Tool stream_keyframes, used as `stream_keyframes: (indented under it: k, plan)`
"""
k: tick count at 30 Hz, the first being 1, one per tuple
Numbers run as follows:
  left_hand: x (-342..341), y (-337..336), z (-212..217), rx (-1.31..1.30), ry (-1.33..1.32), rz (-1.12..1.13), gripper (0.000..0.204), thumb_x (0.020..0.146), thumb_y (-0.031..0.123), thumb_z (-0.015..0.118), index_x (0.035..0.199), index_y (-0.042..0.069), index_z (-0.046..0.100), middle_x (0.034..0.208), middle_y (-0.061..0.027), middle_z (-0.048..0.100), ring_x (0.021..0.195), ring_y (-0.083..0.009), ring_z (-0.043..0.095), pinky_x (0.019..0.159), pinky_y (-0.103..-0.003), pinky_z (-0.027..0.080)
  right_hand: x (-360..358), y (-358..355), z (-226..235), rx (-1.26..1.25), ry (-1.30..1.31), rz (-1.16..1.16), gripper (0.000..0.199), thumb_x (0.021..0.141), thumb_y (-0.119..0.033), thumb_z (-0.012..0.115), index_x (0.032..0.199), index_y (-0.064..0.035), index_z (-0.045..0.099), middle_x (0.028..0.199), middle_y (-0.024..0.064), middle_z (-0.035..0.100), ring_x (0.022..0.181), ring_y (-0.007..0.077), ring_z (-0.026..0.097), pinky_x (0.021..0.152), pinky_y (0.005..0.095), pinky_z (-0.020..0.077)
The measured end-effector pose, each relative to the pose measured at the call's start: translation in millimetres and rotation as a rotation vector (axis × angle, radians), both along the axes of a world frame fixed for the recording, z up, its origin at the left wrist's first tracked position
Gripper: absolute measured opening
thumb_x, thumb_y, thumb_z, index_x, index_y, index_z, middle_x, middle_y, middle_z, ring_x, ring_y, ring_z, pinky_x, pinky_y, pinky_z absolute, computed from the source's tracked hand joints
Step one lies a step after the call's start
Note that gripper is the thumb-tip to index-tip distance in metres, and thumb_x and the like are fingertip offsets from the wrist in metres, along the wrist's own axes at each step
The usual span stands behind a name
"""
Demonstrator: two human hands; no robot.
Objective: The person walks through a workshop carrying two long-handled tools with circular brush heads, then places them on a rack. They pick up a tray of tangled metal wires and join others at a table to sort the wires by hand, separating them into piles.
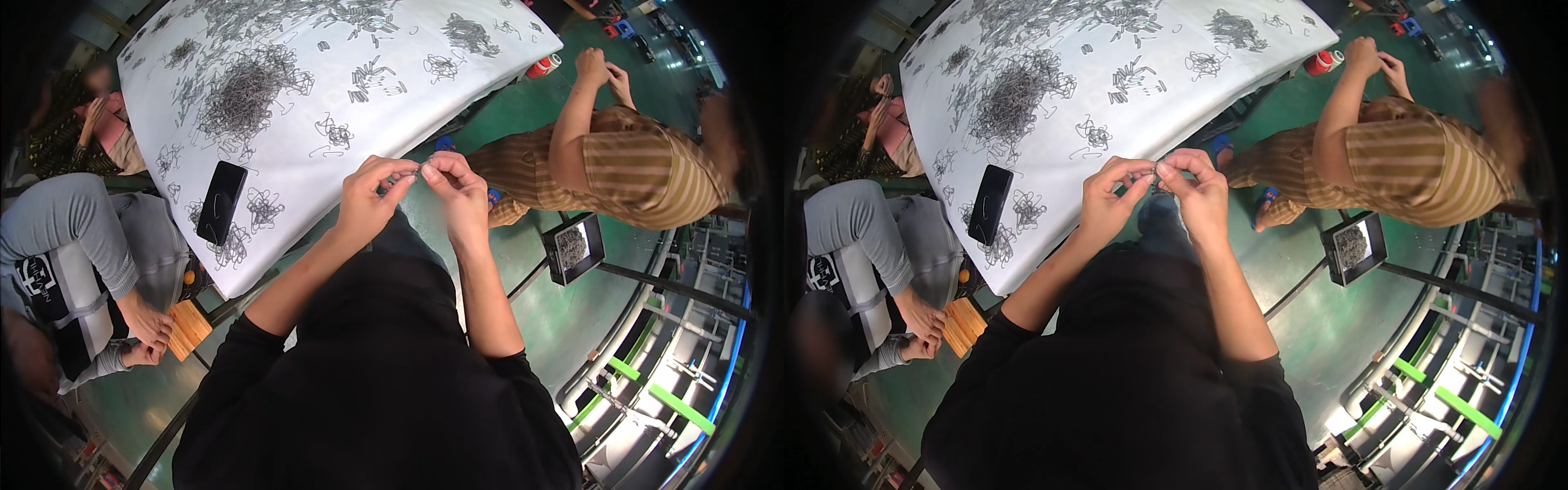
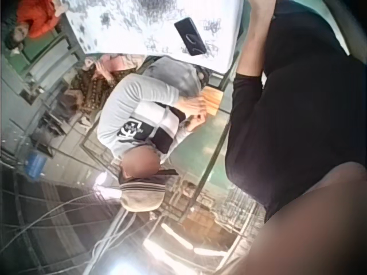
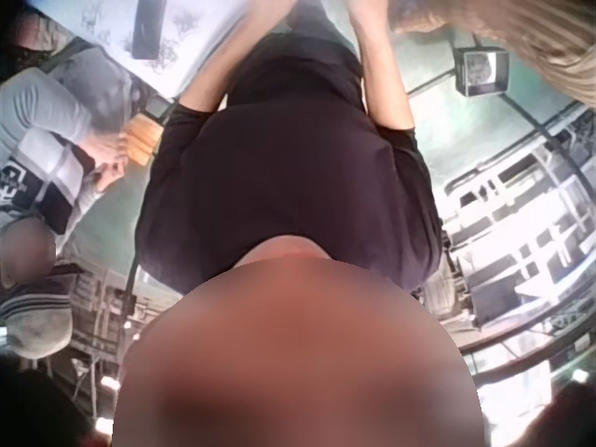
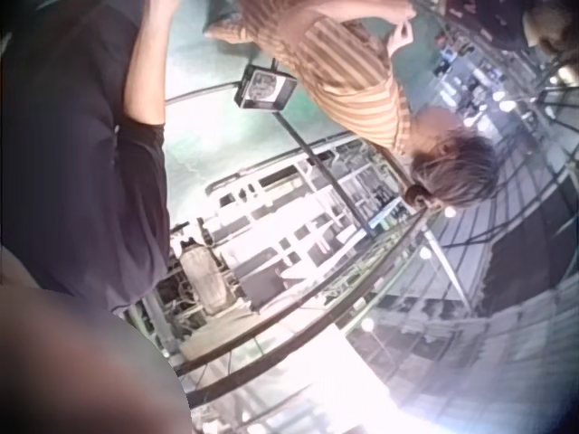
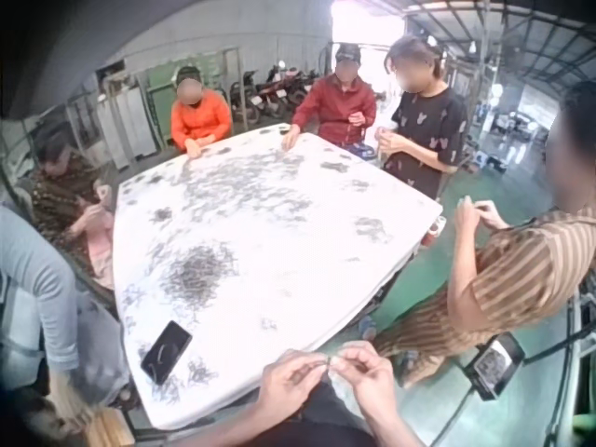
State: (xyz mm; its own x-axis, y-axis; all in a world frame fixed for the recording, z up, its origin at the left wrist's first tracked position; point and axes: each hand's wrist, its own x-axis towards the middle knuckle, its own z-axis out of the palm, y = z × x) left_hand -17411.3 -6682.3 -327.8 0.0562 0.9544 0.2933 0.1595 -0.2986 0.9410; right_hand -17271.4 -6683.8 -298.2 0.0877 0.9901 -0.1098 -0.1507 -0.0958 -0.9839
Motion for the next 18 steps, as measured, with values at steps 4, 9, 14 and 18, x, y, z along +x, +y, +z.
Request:
stream_keyframes:
  k: [4, 9, 14, 18]
  plan:
    - [0, 11, -4, 0.002, -0.007, -0.026, 0.021, 0.076, 0.001, 0.067, 0.096, 0.007, 0.066, 0.082, -0.0029, 0.065, 0.073, -0.0130, 0.058, 0.060, -0.025, 0.046, 0, 12, -6, 0.047, -0.069, -0.037, 0.007, 0.079, -0.004, 0.066, 0.083, 0.0021, 0.064, 0.096, 0.0044, 0.053, 0.078, 0.0107, 0.055, 0.066, 0.0226, 0.0472]
    - [3, 24, -10, -0.007, -0.038, -0.053, 0.023, 0.076, 0.001, 0.066, 0.099, 0.007, 0.065, 0.084, -0.0035, 0.065, 0.075, -0.0143, 0.058, 0.061, -0.026, 0.047, 7, 21, -22, 0.236, -0.270, -0.063, 0.009, 0.077, -0.003, 0.067, 0.084, 0.0011, 0.065, 0.093, 0.0048, 0.053, 0.078, 0.0112, 0.054, 0.068, 0.0232, 0.0464]
    - [-9, 81, -43, 0.118, 0.135, -0.085, 0.022, 0.077, 0.007, 0.066, 0.099, 0.007, 0.064, 0.089, -0.0055, 0.064, 0.085, -0.0206, 0.057, 0.069, -0.031, 0.047, 15, 24, -27, 0.321, -0.345, -0.046, 0.008, 0.076, -0.002, 0.068, 0.084, -0.0012, 0.066, 0.091, 0.0050, 0.053, 0.077, 0.0127, 0.053, 0.067, 0.0237, 0.0454]
    - [-14, 168, -90, 0.242, 0.438, -0.103, 0.024, 0.075, 0.012, 0.068, 0.098, 0.008, 0.064, 0.093, -0.0052, 0.063, 0.092, -0.0245, 0.055, 0.079, -0.036, 0.045, 22, 27, -25, 0.255, -0.338, -0.031, 0.010, 0.073, -0.003, 0.071, 0.082, -0.0023, 0.068, 0.089, 0.0051, 0.055, 0.076, 0.0132, 0.054, 0.065, 0.0244, 0.0451]
